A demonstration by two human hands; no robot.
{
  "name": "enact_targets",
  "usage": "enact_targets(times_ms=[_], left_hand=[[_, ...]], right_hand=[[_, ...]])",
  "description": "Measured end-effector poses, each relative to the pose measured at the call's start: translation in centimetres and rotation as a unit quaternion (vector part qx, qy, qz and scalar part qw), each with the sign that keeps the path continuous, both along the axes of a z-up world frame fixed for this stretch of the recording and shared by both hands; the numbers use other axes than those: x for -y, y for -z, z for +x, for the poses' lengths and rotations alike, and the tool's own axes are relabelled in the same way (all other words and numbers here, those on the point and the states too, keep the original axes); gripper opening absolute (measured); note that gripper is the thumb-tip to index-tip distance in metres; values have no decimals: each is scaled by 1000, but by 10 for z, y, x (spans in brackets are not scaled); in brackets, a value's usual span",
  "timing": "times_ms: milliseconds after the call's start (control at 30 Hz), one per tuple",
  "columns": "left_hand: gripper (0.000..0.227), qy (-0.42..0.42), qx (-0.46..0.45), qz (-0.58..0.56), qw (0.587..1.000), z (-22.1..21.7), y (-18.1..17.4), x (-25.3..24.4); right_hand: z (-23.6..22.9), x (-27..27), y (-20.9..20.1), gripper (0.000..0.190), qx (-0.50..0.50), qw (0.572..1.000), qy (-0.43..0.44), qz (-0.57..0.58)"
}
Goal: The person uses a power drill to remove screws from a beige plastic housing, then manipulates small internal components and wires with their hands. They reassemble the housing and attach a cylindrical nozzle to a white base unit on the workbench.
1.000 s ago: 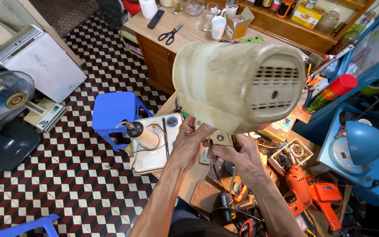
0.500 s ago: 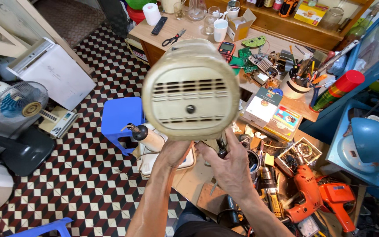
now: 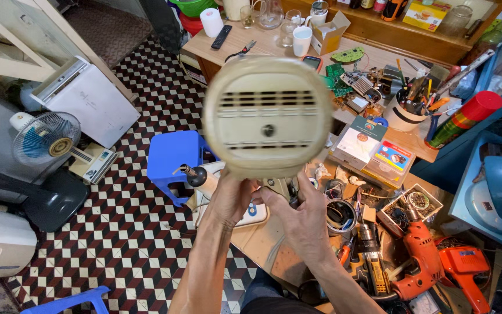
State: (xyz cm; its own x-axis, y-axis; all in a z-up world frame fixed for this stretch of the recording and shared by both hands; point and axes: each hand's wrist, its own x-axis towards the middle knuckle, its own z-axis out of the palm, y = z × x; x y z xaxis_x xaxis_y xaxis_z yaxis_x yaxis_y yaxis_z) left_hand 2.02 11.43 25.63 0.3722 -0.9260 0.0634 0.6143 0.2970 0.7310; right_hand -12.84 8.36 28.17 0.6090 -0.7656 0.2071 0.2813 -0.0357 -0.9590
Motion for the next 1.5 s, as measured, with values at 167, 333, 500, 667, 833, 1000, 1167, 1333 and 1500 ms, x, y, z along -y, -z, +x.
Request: enact_targets(times_ms=[167, 333, 500, 667, 833, 1000, 1167, 1333, 1500], left_hand=[[59, 11, 73, 72, 995, 2, -17, -8], [60, 23, 33, 93, 995, -10, -30, -7], [66, 31, 41, 77, 996, -11, -26, -3], [61, -74, 219, 105, 967, -45, -20, -4], [57, -81, 226, 161, 957, -52, -30, 0], [53, -87, 120, 94, 985, -49, -39, 12], [48, -93, 77, 137, 983, -47, -34, 16], [46, -153, 43, 138, 978, -45, -26, 20], [45, -141, 26, 148, 979, -43, -16, 23]], right_hand=[[0, 6, 4, 33, 21, 1000, -5, 12], [-9, 11, 13, 36, -41, 999, 18, 28], [-9, 13, 23, 33, -10, 998, 52, -39], [-5, 15, 24, 44, -153, 972, 161, -79], [5, 9, 22, 57, -126, 911, 275, -281], [12, 3, 21, 69, -119, 889, 287, -336], [11, 2, 18, 74, -140, 902, 261, -313], [-3, 11, 13, 72, -153, 974, 103, -127], [-3, 16, 19, 67, -125, 984, 69, -103]])
